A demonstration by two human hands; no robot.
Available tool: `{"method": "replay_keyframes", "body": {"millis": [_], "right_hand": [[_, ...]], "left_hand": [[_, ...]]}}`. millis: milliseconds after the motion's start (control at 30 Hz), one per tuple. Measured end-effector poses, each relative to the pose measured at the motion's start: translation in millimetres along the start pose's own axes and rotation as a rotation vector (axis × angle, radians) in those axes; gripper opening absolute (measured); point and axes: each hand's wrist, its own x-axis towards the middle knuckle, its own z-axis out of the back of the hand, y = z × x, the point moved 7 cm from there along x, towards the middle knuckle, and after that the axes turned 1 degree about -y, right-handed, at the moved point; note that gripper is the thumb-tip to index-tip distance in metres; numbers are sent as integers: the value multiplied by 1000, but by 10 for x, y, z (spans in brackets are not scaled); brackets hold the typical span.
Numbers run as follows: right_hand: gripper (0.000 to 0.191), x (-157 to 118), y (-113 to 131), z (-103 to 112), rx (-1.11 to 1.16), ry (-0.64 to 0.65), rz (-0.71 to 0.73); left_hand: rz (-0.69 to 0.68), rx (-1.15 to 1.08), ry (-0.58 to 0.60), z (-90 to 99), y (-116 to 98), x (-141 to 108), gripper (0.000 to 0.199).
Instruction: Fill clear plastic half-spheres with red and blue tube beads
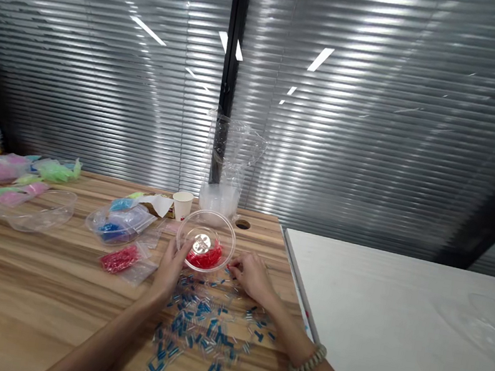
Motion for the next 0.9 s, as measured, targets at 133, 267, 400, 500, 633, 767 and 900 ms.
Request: {"method": "replay_keyframes", "body": {"millis": [133,267,400,500,633,767,900], "right_hand": [[15,0,0,-19,1,-18,48],[12,18,-21,10,24,-86,48],[16,47,-45,134,88,-231,33],[19,-15,-38,360,243,-518,94],[21,-129,52,496,312,-710,234],[19,-135,179,419,242,-652,334],[20,-124,211,372,239,-634,399]], "left_hand": [[25,-1,-26,26,25,19,47],[31,0,-30,54,52,44,50],[0,23,-10,51,54,43,50],[-23,18,14,23,51,20,51],[-16,3,51,-34,51,-20,51],[7,8,74,-70,27,-49,51],[19,17,56,-54,12,-38,49]]}}
